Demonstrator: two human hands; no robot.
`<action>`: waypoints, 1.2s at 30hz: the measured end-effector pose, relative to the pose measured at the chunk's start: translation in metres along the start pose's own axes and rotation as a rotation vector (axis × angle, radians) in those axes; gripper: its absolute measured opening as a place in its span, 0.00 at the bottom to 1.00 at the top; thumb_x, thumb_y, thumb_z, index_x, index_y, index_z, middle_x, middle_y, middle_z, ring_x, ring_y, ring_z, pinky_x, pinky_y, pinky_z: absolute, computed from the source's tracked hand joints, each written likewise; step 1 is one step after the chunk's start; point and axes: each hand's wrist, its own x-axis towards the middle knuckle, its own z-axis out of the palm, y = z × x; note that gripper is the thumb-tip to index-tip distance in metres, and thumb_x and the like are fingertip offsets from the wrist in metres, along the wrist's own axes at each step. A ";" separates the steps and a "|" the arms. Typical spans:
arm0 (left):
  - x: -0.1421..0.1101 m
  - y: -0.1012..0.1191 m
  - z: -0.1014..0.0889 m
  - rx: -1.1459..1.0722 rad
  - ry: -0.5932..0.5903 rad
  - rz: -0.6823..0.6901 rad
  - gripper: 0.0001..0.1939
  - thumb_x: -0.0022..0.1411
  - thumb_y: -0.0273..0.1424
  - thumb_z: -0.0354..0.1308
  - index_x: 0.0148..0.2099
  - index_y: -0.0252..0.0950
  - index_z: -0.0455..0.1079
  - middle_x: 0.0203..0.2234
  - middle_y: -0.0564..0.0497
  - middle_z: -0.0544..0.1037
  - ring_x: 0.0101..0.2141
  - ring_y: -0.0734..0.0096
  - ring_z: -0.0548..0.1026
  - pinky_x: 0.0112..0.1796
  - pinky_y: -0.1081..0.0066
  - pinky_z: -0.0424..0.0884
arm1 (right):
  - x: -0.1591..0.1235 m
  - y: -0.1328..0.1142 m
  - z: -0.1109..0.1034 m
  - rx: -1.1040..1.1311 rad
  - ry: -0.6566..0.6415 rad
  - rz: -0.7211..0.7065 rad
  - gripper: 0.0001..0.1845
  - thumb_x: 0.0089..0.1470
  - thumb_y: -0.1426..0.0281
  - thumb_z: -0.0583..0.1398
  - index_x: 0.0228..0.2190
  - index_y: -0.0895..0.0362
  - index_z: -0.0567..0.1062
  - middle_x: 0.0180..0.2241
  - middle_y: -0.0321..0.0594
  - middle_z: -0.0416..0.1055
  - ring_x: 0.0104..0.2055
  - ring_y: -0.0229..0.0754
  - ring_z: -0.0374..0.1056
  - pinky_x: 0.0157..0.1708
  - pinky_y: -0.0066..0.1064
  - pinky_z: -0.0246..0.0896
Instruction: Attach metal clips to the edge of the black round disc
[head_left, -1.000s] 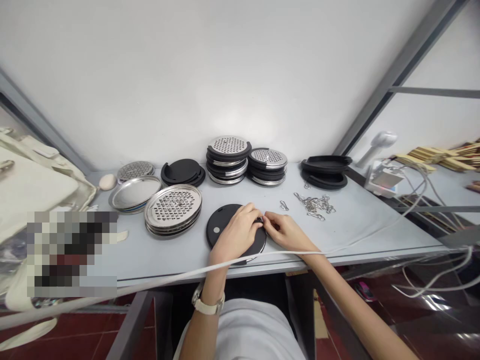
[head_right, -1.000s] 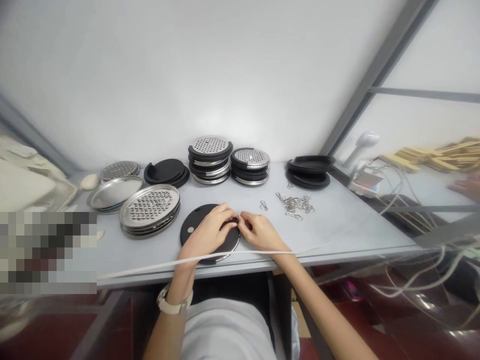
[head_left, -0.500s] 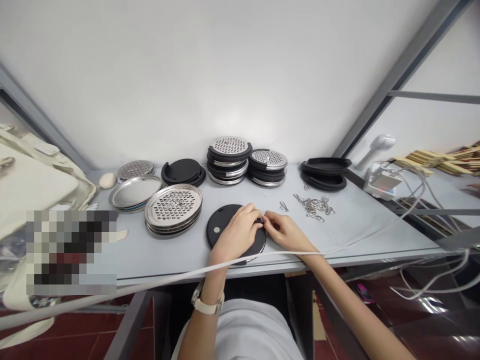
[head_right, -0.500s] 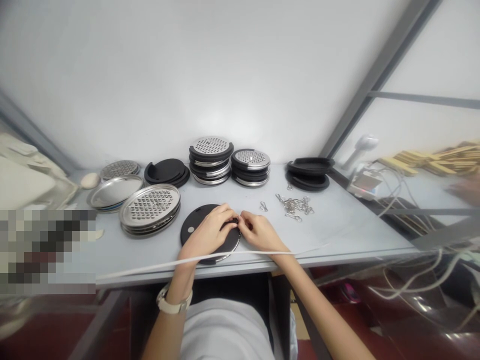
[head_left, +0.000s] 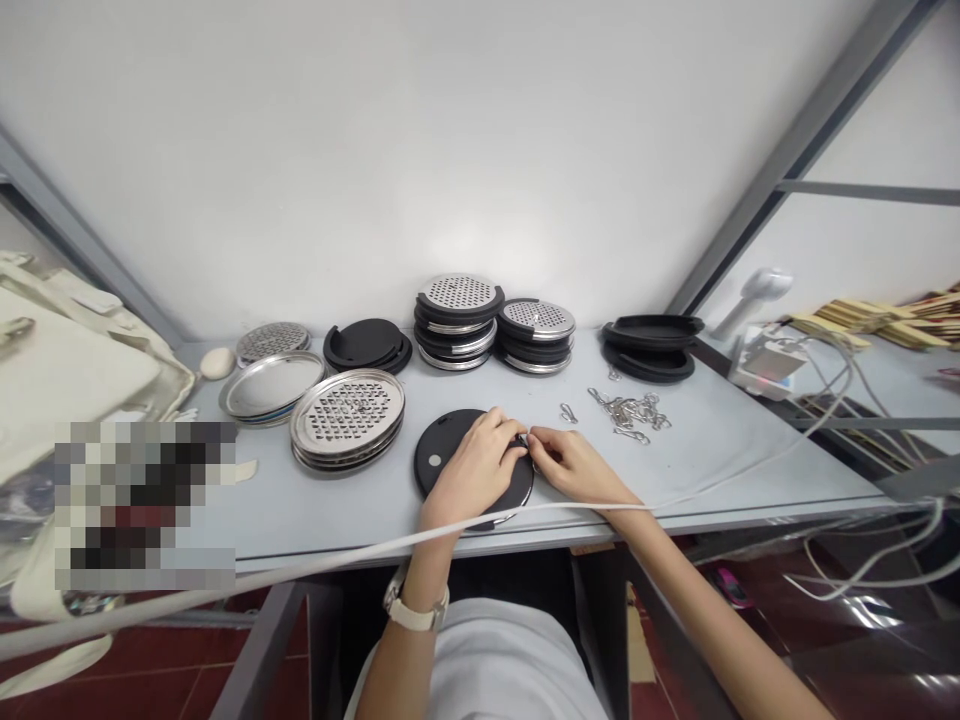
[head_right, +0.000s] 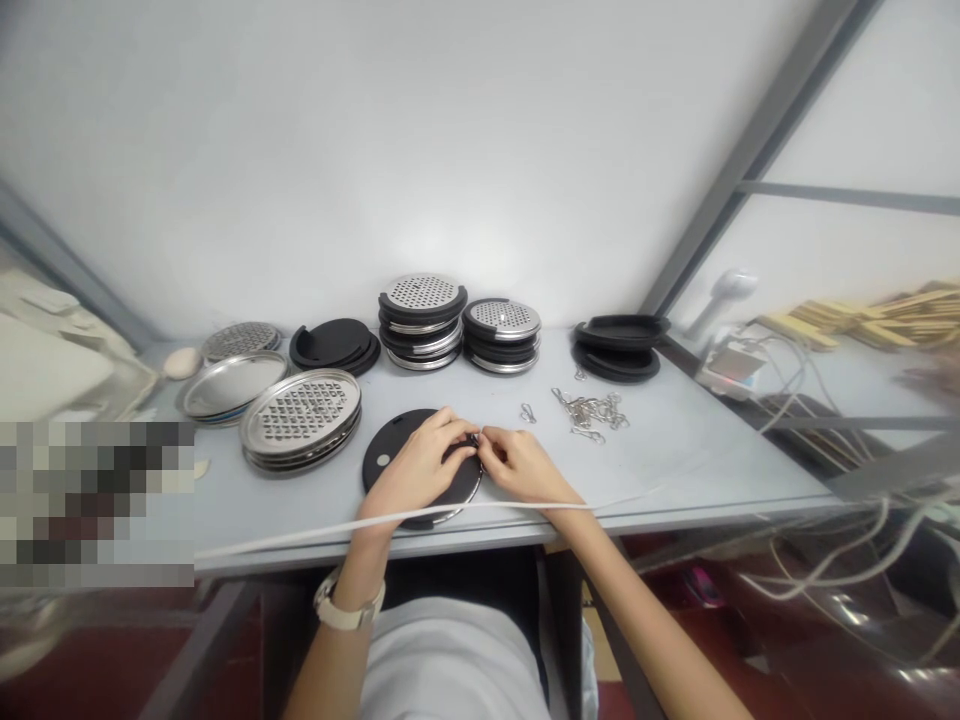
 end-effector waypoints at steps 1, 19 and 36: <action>0.000 0.000 0.000 -0.003 0.005 -0.005 0.09 0.63 0.25 0.50 0.45 0.38 0.67 0.39 0.49 0.67 0.43 0.65 0.67 0.46 0.65 0.65 | 0.000 0.000 0.000 -0.004 -0.002 0.002 0.17 0.59 0.66 0.48 0.22 0.57 0.65 0.18 0.33 0.62 0.20 0.34 0.56 0.23 0.26 0.46; 0.000 0.002 -0.002 0.001 0.006 0.012 0.08 0.64 0.24 0.50 0.44 0.37 0.67 0.38 0.49 0.67 0.42 0.66 0.67 0.44 0.67 0.65 | 0.000 0.002 0.001 0.010 -0.028 0.015 0.19 0.60 0.65 0.47 0.19 0.57 0.61 0.17 0.31 0.56 0.20 0.33 0.52 0.23 0.27 0.44; -0.001 0.001 -0.001 0.025 0.002 0.033 0.08 0.65 0.24 0.49 0.44 0.37 0.66 0.37 0.50 0.66 0.41 0.67 0.67 0.44 0.68 0.65 | 0.001 0.001 0.002 -0.028 -0.013 0.019 0.13 0.61 0.65 0.46 0.27 0.55 0.62 0.22 0.34 0.64 0.24 0.37 0.61 0.27 0.27 0.50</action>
